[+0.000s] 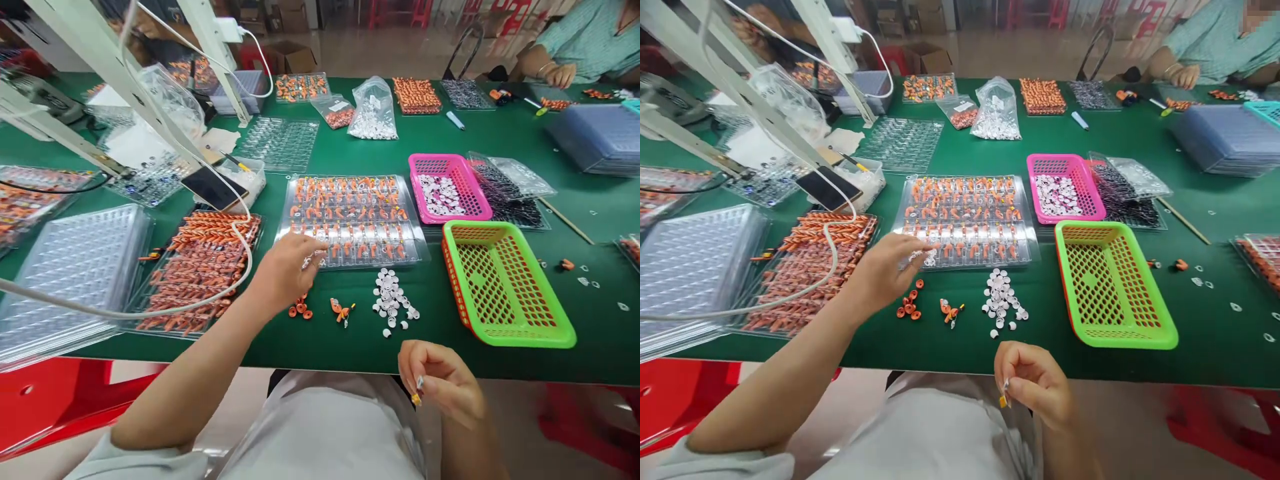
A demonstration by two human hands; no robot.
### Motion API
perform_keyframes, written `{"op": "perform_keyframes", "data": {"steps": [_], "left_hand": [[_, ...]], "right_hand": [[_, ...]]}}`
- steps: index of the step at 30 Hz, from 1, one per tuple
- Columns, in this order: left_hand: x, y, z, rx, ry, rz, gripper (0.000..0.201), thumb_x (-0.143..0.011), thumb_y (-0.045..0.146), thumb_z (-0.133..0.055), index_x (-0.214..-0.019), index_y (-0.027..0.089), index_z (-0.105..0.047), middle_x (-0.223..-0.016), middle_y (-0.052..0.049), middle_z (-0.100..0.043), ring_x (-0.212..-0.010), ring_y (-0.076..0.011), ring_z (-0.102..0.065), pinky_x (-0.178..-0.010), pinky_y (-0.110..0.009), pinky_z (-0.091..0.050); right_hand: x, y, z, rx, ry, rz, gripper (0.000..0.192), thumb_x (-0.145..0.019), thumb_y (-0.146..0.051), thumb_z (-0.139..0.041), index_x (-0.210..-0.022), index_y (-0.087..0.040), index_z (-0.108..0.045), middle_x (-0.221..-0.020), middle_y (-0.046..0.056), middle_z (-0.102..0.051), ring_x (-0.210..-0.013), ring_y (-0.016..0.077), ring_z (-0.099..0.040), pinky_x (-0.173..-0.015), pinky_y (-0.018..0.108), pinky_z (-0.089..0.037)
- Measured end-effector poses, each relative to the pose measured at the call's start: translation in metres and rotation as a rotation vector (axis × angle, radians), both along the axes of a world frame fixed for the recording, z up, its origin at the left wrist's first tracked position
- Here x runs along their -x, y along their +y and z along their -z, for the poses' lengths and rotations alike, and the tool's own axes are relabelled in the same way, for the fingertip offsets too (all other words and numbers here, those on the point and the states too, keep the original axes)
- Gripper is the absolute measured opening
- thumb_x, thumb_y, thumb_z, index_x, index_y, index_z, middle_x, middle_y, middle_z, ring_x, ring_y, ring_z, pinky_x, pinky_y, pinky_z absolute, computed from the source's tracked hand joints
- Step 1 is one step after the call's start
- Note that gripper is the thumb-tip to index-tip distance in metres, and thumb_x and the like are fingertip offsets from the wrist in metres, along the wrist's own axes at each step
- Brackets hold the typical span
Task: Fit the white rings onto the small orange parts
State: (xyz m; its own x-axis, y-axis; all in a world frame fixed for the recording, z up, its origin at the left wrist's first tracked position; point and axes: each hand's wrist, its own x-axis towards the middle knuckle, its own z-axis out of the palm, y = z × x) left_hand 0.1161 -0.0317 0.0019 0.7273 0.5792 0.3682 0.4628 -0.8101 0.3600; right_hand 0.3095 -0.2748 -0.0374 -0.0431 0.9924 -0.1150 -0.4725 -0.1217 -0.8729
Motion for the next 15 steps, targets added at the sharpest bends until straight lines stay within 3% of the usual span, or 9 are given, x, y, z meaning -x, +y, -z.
{"op": "perform_keyframes", "data": {"steps": [2, 5, 9, 15], "left_hand": [[-0.01, -0.03, 0.002, 0.091, 0.003, 0.129, 0.021, -0.092, 0.031, -0.058, -0.106, 0.017, -0.066, -0.104, -0.011, -0.068, -0.098, -0.0247, -0.06, -0.085, -0.038, -0.05], [-0.028, -0.068, 0.017, 0.19, 0.05, 0.3, 0.018, -0.093, 0.026, -0.056, -0.104, 0.017, -0.066, -0.098, -0.009, -0.069, -0.09, -0.0223, -0.059, -0.079, -0.036, -0.051], [-0.045, -0.085, 0.034, 0.223, 0.161, 0.263, 0.018, -0.094, 0.017, -0.05, -0.1, 0.014, -0.066, -0.092, -0.01, -0.067, -0.086, -0.0224, -0.057, -0.075, -0.036, -0.05], [-0.06, -0.085, 0.034, 0.255, 0.272, 0.233, 0.012, -0.09, 0.016, -0.056, -0.097, 0.014, -0.065, -0.091, -0.008, -0.067, -0.088, -0.0237, -0.057, -0.078, -0.037, -0.05]], "right_hand": [[-0.005, -0.004, -0.001, -0.029, -0.014, 0.033, 0.022, -0.085, -0.035, -0.063, -0.072, -0.02, -0.055, -0.071, 0.003, -0.052, -0.06, 0.0153, -0.046, -0.052, 0.027, -0.034], [-0.005, -0.003, 0.0, -0.037, -0.067, 0.016, 0.021, -0.086, -0.034, -0.062, -0.073, -0.02, -0.054, -0.073, 0.004, -0.054, -0.063, 0.0163, -0.048, -0.055, 0.028, -0.036], [-0.005, -0.006, 0.005, -0.056, -0.124, -0.029, 0.021, -0.087, -0.033, -0.061, -0.074, -0.019, -0.054, -0.076, 0.005, -0.056, -0.065, 0.0163, -0.049, -0.057, 0.029, -0.039], [-0.009, -0.009, 0.008, -0.043, -0.15, -0.003, 0.019, -0.089, -0.032, -0.061, -0.077, -0.019, -0.053, -0.078, 0.005, -0.055, -0.067, 0.0164, -0.049, -0.059, 0.029, -0.038]]}}
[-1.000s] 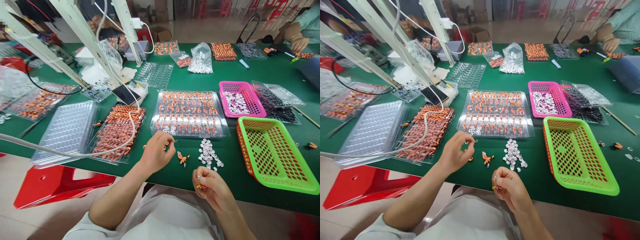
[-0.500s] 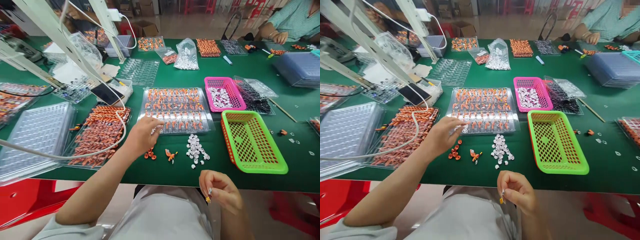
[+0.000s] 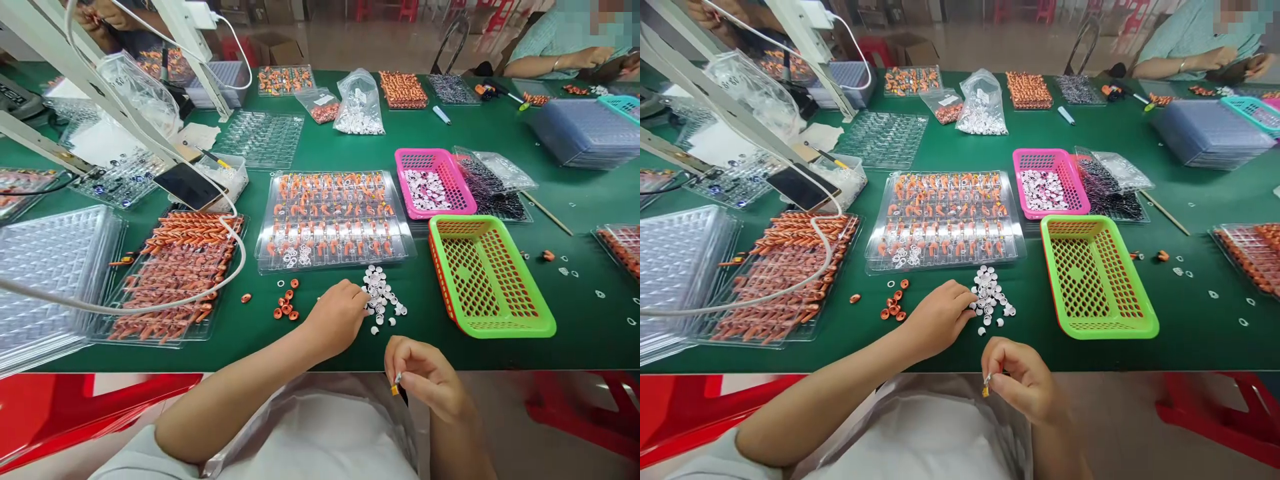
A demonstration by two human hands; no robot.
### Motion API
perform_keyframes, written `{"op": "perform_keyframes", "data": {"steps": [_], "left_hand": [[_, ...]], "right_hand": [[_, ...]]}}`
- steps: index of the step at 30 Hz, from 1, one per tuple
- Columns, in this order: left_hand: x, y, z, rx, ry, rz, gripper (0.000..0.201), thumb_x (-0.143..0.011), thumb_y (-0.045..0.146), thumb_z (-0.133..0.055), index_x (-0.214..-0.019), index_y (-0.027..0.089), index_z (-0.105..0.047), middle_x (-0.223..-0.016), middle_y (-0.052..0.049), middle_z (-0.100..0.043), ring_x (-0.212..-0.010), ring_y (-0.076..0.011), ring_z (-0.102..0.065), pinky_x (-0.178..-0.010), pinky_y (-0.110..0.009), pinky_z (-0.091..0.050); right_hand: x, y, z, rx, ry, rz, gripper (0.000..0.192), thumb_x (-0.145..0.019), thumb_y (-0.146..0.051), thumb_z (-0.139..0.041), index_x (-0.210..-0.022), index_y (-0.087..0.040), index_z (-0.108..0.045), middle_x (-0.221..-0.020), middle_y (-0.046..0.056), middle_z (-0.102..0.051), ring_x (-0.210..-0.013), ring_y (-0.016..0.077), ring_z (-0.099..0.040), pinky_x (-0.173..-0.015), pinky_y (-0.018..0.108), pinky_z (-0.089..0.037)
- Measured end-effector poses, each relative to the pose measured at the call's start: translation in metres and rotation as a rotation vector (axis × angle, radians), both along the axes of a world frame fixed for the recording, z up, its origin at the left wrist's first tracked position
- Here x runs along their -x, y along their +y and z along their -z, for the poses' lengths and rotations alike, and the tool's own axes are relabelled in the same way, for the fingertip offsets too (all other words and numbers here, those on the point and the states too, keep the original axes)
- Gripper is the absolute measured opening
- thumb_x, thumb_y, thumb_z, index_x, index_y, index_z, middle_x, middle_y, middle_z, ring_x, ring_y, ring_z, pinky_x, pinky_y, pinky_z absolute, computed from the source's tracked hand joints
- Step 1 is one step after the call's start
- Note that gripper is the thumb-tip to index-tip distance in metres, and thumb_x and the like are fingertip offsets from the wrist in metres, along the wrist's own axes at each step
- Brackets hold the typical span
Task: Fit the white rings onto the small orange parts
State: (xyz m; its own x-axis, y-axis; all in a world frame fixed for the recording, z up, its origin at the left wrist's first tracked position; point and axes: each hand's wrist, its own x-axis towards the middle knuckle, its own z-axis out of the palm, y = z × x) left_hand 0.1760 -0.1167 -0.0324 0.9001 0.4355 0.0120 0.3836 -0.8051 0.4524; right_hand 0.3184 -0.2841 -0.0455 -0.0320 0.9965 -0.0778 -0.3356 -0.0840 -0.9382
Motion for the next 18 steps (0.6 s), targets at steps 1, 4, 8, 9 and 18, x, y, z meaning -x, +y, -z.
{"op": "perform_keyframes", "data": {"steps": [1, 4, 8, 9, 18], "left_hand": [[-0.002, -0.001, 0.0, -0.001, 0.015, -0.006, 0.012, -0.09, 0.015, -0.055, -0.097, 0.014, -0.065, -0.09, -0.008, -0.067, -0.088, -0.0238, -0.057, -0.078, -0.037, -0.05], [-0.003, -0.004, 0.003, -0.012, 0.029, -0.016, 0.015, -0.091, 0.011, -0.051, -0.095, 0.015, -0.065, -0.09, -0.008, -0.068, -0.088, -0.0235, -0.058, -0.078, -0.036, -0.05], [-0.003, -0.006, 0.004, -0.008, 0.002, -0.017, 0.016, -0.092, 0.012, -0.05, -0.095, 0.016, -0.065, -0.091, -0.008, -0.069, -0.088, -0.0231, -0.059, -0.077, -0.035, -0.049], [-0.004, -0.006, 0.003, -0.003, -0.011, -0.019, 0.015, -0.092, 0.015, -0.05, -0.096, 0.016, -0.065, -0.091, -0.008, -0.069, -0.088, -0.023, -0.059, -0.077, -0.035, -0.049], [-0.023, -0.003, 0.005, -0.024, 0.021, -0.025, 0.019, -0.094, 0.021, -0.047, -0.087, 0.015, -0.063, -0.085, -0.008, -0.066, -0.082, -0.0233, -0.057, -0.072, -0.036, -0.046]], "right_hand": [[0.0, 0.001, 0.0, 0.004, -0.007, -0.009, 0.019, -0.089, -0.032, -0.061, -0.077, -0.019, -0.053, -0.079, 0.005, -0.055, -0.068, 0.0165, -0.049, -0.059, 0.029, -0.038], [0.001, 0.002, 0.002, 0.013, -0.027, -0.011, 0.02, -0.089, -0.032, -0.061, -0.077, -0.019, -0.053, -0.078, 0.005, -0.054, -0.068, 0.0166, -0.048, -0.06, 0.029, -0.037], [0.0, 0.002, 0.003, 0.015, -0.032, -0.001, 0.019, -0.089, -0.032, -0.06, -0.077, -0.019, -0.052, -0.078, 0.004, -0.054, -0.069, 0.0164, -0.048, -0.061, 0.029, -0.037], [0.0, 0.003, 0.003, 0.011, -0.033, -0.002, 0.019, -0.089, -0.031, -0.06, -0.077, -0.019, -0.052, -0.078, 0.004, -0.054, -0.069, 0.0163, -0.048, -0.06, 0.029, -0.037], [0.0, 0.004, 0.005, 0.024, -0.042, 0.006, 0.018, -0.089, -0.03, -0.06, -0.077, -0.019, -0.053, -0.078, 0.004, -0.054, -0.068, 0.0161, -0.049, -0.061, 0.029, -0.037]]}}
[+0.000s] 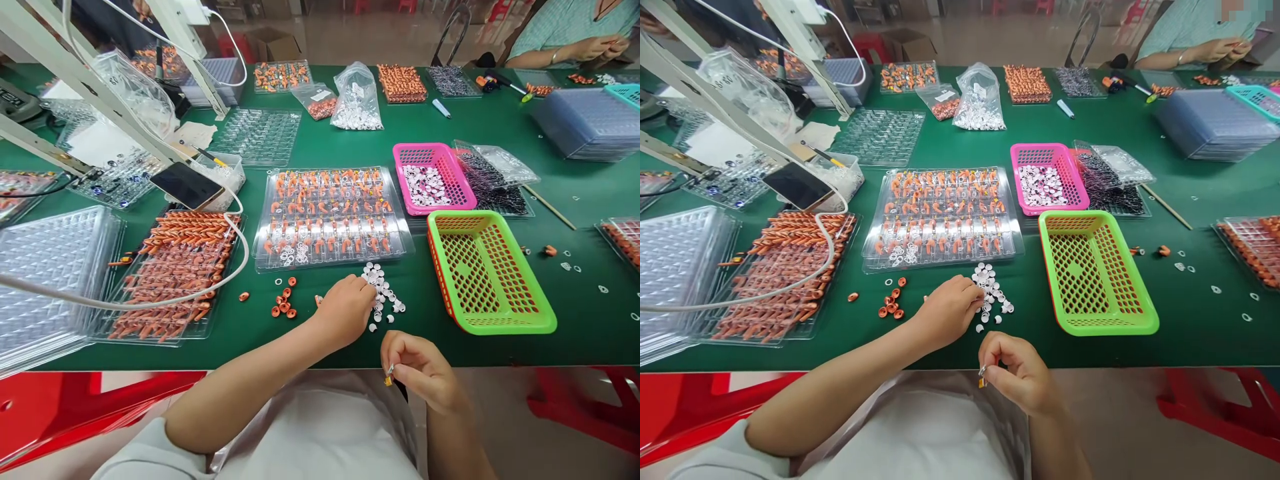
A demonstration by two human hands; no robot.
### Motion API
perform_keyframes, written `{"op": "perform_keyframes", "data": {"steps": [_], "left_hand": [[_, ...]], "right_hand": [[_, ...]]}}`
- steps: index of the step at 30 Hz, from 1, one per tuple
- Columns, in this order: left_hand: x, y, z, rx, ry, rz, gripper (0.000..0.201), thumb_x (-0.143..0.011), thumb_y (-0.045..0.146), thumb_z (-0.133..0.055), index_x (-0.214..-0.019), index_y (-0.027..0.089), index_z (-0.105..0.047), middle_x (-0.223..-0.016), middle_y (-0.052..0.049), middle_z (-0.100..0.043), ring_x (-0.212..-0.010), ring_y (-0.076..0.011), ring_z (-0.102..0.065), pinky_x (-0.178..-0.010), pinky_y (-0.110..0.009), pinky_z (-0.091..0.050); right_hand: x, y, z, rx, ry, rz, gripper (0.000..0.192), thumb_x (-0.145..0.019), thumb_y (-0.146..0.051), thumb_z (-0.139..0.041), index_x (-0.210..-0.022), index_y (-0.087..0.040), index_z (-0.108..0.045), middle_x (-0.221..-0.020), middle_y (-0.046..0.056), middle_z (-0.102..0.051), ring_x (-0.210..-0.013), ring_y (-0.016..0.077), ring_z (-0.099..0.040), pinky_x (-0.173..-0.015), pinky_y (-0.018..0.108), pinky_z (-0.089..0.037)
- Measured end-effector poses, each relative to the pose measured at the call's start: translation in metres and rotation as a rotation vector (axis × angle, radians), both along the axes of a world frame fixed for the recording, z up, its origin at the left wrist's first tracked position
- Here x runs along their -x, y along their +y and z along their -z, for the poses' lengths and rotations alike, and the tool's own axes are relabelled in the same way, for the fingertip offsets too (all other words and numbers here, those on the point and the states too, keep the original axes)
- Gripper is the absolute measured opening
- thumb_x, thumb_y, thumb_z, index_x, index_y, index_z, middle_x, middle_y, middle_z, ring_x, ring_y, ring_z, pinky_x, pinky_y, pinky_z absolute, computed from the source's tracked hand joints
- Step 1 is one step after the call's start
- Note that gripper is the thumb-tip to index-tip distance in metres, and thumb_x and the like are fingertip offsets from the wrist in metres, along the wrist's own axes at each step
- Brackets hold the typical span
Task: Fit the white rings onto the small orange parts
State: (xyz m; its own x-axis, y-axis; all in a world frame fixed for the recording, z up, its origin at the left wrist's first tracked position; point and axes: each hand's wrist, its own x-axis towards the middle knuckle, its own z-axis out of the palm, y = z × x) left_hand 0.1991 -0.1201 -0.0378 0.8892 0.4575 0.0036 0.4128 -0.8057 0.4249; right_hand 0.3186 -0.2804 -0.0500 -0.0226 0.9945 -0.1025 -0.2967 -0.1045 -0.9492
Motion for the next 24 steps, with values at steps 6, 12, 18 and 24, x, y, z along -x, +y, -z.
{"op": "perform_keyframes", "data": {"steps": [6, 12, 18, 24], "left_hand": [[-0.001, 0.001, 0.0, 0.092, 0.016, -0.017, 0.013, -0.091, 0.014, -0.049, -0.086, 0.017, -0.061, -0.087, -0.007, -0.067, -0.087, -0.0228, -0.058, -0.073, -0.033, -0.046], [0.002, 0.006, -0.003, 0.13, 0.003, -0.033, 0.012, -0.09, 0.012, -0.048, -0.085, 0.017, -0.058, -0.088, -0.007, -0.067, -0.086, -0.0225, -0.058, -0.074, -0.033, -0.045], [0.02, 0.015, -0.02, 0.429, -0.011, -0.093, 0.01, -0.091, 0.022, -0.051, -0.086, 0.019, -0.059, -0.082, -0.003, -0.067, -0.075, -0.0181, -0.06, -0.066, -0.029, -0.044], [0.034, 0.027, -0.032, 0.919, -0.1, -0.045, 0.017, -0.088, 0.033, -0.058, -0.086, 0.017, -0.063, -0.076, -0.001, -0.066, -0.07, -0.0136, -0.059, -0.064, -0.024, -0.047]], "right_hand": [[0.0, -0.003, 0.002, 0.009, 0.012, 0.009, 0.017, -0.089, -0.029, -0.06, -0.077, -0.019, -0.053, -0.079, 0.003, -0.054, -0.068, 0.016, -0.049, -0.061, 0.029, -0.038], [0.003, -0.002, 0.003, -0.006, -0.066, 0.014, 0.014, -0.089, -0.027, -0.058, -0.078, -0.019, -0.053, -0.079, 0.003, -0.054, -0.069, 0.0163, -0.049, -0.061, 0.029, -0.038], [0.005, -0.001, -0.006, -0.136, -0.402, 0.201, 0.012, -0.088, -0.012, -0.051, -0.081, -0.021, -0.053, -0.092, 0.005, -0.06, -0.082, 0.018, -0.057, -0.071, 0.032, -0.045], [0.013, 0.015, -0.011, -0.438, -0.919, 0.174, 0.027, -0.081, -0.001, -0.053, -0.095, -0.024, -0.054, -0.121, 0.01, -0.062, -0.1, 0.0229, -0.062, -0.084, 0.04, -0.051]]}}
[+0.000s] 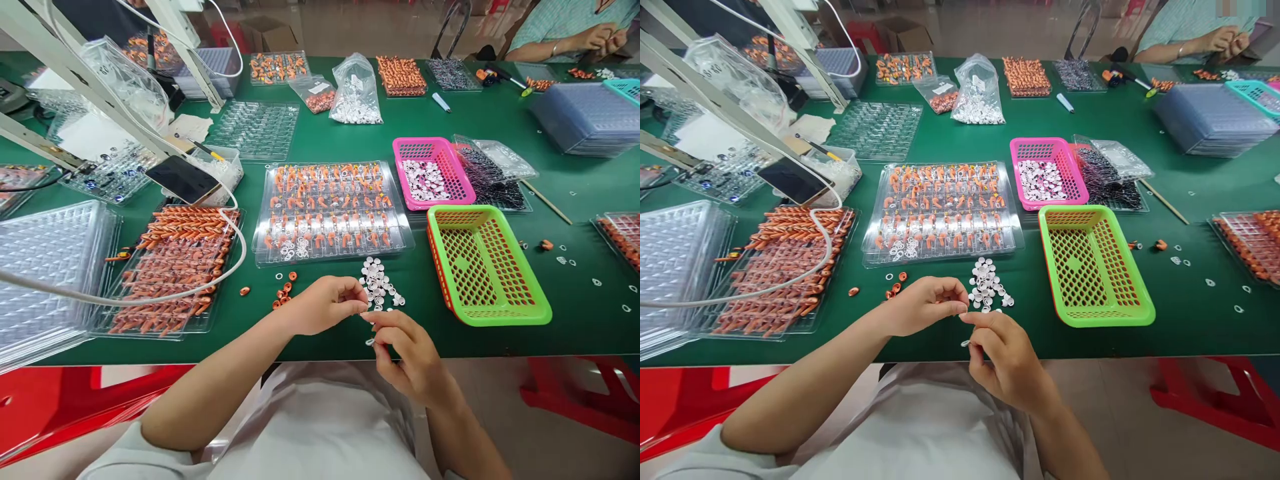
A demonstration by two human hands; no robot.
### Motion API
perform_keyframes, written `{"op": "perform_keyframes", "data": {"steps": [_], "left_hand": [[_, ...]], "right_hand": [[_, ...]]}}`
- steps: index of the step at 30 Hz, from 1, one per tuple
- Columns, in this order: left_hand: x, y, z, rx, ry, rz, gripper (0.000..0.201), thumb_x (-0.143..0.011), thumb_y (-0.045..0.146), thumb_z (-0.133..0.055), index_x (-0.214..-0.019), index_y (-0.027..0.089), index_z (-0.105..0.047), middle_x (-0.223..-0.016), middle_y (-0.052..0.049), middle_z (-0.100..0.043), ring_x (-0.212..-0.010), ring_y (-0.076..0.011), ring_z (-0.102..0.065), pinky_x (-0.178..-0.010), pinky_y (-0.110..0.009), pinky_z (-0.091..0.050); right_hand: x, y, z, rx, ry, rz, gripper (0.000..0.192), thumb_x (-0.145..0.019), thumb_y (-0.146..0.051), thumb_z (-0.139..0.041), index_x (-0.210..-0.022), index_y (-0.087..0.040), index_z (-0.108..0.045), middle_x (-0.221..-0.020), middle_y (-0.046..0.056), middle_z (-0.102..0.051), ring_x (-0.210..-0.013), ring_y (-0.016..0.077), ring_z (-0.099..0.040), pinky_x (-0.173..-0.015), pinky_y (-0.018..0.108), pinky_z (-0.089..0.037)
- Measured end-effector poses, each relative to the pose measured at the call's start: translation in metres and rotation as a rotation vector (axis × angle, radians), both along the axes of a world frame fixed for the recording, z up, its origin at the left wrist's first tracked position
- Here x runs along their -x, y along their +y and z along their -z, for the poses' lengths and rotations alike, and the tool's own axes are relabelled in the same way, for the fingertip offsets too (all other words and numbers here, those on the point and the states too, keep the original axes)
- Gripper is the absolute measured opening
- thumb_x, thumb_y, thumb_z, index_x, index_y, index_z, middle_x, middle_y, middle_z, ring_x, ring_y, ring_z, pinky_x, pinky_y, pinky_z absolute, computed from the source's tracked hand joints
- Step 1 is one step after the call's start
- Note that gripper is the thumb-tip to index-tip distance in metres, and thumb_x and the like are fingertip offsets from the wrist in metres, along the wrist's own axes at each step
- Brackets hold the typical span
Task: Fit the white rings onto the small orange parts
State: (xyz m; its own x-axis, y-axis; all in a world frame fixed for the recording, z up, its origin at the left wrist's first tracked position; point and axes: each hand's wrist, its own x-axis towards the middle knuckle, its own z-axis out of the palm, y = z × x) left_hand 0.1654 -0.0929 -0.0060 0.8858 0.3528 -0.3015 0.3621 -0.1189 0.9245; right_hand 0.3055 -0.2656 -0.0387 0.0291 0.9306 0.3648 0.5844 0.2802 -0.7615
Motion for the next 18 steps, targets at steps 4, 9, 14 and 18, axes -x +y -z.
{"op": "perform_keyframes", "data": {"steps": [4, 9, 14, 18], "left_hand": [[0.006, 0.004, -0.004, 0.141, -0.051, -0.014, 0.016, -0.088, 0.029, -0.058, -0.087, 0.015, -0.065, -0.079, -0.003, -0.068, -0.073, -0.0135, -0.061, -0.066, -0.024, -0.049], [0.022, 0.0, -0.009, 0.136, -0.072, -0.029, 0.017, -0.089, 0.024, -0.056, -0.097, 0.015, -0.068, -0.089, -0.005, -0.071, -0.082, -0.0155, -0.064, -0.074, -0.028, -0.053], [0.036, -0.012, -0.004, -0.048, -0.096, -0.12, 0.02, -0.082, 0.018, -0.066, -0.101, 0.017, -0.069, -0.09, -0.004, -0.071, -0.08, -0.0148, -0.064, -0.075, -0.026, -0.053], [0.042, -0.018, 0.005, -0.15, -0.15, -0.22, 0.016, -0.084, 0.02, -0.065, -0.099, 0.017, -0.069, -0.089, -0.004, -0.071, -0.079, -0.0148, -0.066, -0.074, -0.026, -0.054]], "right_hand": [[0.005, 0.01, 0.001, -0.057, -0.166, -0.02, 0.03, -0.081, -0.002, -0.054, -0.102, -0.024, -0.053, -0.118, 0.012, -0.064, -0.101, 0.0253, -0.062, -0.082, 0.043, -0.052], [0.014, 0.015, 0.003, -0.044, -0.081, 0.035, 0.031, -0.08, 0.0, -0.055, -0.099, -0.023, -0.051, -0.116, 0.012, -0.063, -0.1, 0.0239, -0.062, -0.08, 0.04, -0.054], [0.028, 0.019, 0.004, -0.04, 0.016, 0.057, 0.03, -0.08, 0.0, -0.054, -0.099, -0.023, -0.051, -0.115, 0.011, -0.062, -0.103, 0.0235, -0.062, -0.083, 0.04, -0.055], [0.038, 0.022, 0.005, -0.054, 0.052, 0.061, 0.03, -0.081, -0.001, -0.053, -0.1, -0.024, -0.052, -0.115, 0.011, -0.063, -0.103, 0.0237, -0.063, -0.082, 0.04, -0.056]]}}
